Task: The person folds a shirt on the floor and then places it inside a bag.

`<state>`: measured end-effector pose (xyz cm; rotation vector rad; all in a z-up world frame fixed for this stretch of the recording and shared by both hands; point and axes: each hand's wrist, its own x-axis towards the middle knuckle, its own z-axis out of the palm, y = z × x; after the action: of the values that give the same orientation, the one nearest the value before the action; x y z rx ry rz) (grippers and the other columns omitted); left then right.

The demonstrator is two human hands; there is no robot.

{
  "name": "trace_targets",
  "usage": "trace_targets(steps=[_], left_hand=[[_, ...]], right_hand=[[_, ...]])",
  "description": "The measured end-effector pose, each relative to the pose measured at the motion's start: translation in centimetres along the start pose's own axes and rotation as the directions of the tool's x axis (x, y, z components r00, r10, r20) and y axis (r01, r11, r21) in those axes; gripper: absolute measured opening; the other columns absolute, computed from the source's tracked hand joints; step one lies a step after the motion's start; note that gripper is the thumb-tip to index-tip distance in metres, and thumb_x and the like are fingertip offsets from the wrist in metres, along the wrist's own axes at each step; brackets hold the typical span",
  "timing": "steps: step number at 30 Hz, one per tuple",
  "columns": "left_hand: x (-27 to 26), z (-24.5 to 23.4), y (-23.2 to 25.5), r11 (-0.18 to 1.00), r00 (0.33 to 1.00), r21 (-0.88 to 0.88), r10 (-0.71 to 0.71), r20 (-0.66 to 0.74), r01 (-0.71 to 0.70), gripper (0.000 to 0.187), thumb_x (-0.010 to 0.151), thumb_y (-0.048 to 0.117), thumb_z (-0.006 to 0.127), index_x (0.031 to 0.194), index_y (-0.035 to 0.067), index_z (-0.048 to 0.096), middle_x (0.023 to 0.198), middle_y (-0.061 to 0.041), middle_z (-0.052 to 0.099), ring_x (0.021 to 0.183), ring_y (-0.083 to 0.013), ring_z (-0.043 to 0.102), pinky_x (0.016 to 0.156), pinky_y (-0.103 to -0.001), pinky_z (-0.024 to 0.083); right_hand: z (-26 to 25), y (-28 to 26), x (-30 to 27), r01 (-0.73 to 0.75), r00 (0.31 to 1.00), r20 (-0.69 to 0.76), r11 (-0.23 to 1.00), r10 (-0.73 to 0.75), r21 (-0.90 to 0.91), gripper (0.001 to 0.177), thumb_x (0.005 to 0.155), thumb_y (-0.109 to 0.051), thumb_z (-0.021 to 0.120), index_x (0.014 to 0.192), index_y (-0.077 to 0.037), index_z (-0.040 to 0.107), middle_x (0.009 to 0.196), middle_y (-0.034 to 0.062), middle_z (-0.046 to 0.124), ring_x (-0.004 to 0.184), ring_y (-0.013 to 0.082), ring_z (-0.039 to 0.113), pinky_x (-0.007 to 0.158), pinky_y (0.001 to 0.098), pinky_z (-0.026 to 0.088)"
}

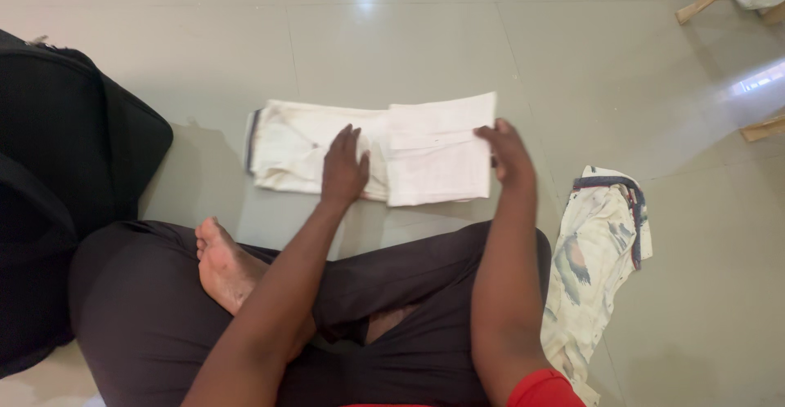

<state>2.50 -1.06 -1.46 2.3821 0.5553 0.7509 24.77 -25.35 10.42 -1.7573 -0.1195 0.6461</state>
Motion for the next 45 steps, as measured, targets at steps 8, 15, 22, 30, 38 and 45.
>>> trace_targets(steps=[8,15,22,30,38,45], left_hand=[[2.3,-1.0,-2.8,0.164,0.796,-0.792,-0.289,0.532,0.589,0.055,0.102,0.037,0.051,0.148,0.005,0.05,0.139,-0.021,0.064,0.124,-0.0298,0.065,0.1,-0.042,0.054],[1.7,-3.0,-3.1,-0.394,0.804,-0.774,-0.129,0.58,0.495,0.09,0.095,0.072,0.039,0.157,0.007,0.035,0.15,-0.016,0.054,0.134,-0.0337,0.057,0.109,-0.047,0.051],[2.1,-3.4,-2.8,-0.433,0.749,-0.723,-0.148,0.646,0.538,0.083,0.095,0.059,0.055,0.154,0.003,0.041,0.145,-0.017,0.058,0.129,-0.0339,0.06,0.106,-0.047,0.053],[5.4,-4.2,-2.8,0.15,0.762,-0.75,-0.207,0.613,0.644,0.061,0.09,0.017,0.063,0.148,0.01,0.047,0.133,-0.011,0.065,0.12,-0.0261,0.064,0.098,-0.037,0.055],[4.7,-5.6,-2.0,0.984,0.992,0.14,-0.102,-0.068,0.111,0.055,0.078,0.011,0.079,0.13,0.006,0.06,0.119,-0.019,0.06,0.106,-0.0397,0.058,0.089,-0.048,0.048],[3.6,-2.7,-2.1,0.905,0.89,0.085,-0.424,0.166,0.416,0.024,0.099,0.018,0.065,0.121,0.009,0.064,0.128,-0.012,0.061,0.111,-0.0322,0.063,0.091,-0.046,0.052]], right_hand=[[6.3,-6.7,-4.8,0.113,0.993,-0.013,0.975,-0.118,-0.194,0.048,0.085,-0.017,0.073,0.124,-0.008,0.047,0.108,0.0092,0.062,0.089,0.0187,0.066,0.063,0.0358,0.054],[17.3,-2.3,-2.2,0.286,0.948,0.202,0.935,-0.245,-0.208,0.042,0.092,-0.041,0.074,0.118,-0.011,0.061,0.115,0.0085,0.069,0.089,0.0184,0.073,0.068,0.034,0.06],[15.7,8.8,2.4,0.46,0.782,0.212,0.313,-0.587,-0.831,0.054,0.101,-0.046,0.058,0.147,-0.018,0.049,0.155,0.0112,0.043,0.143,0.0363,0.038,0.109,0.06,0.038],[16.7,11.4,3.2,0.363,0.893,0.217,0.344,-0.395,-0.866,0.059,0.103,-0.046,0.05,0.157,-0.026,0.036,0.167,0.0039,0.026,0.155,0.0321,0.017,0.111,0.0725,0.022],[14.5,6.7,3.3,-0.093,0.93,-0.355,0.868,-0.1,-0.487,0.077,0.081,-0.034,0.083,0.14,-0.004,0.043,0.141,0.0214,0.05,0.125,0.0353,0.054,0.104,0.0467,0.048],[13.1,4.6,2.6,0.049,0.973,0.184,0.904,-0.14,0.425,0.051,0.079,-0.001,0.073,0.127,0.01,0.061,0.116,0.0184,0.073,0.107,0.0303,0.071,0.097,0.0402,0.057]])
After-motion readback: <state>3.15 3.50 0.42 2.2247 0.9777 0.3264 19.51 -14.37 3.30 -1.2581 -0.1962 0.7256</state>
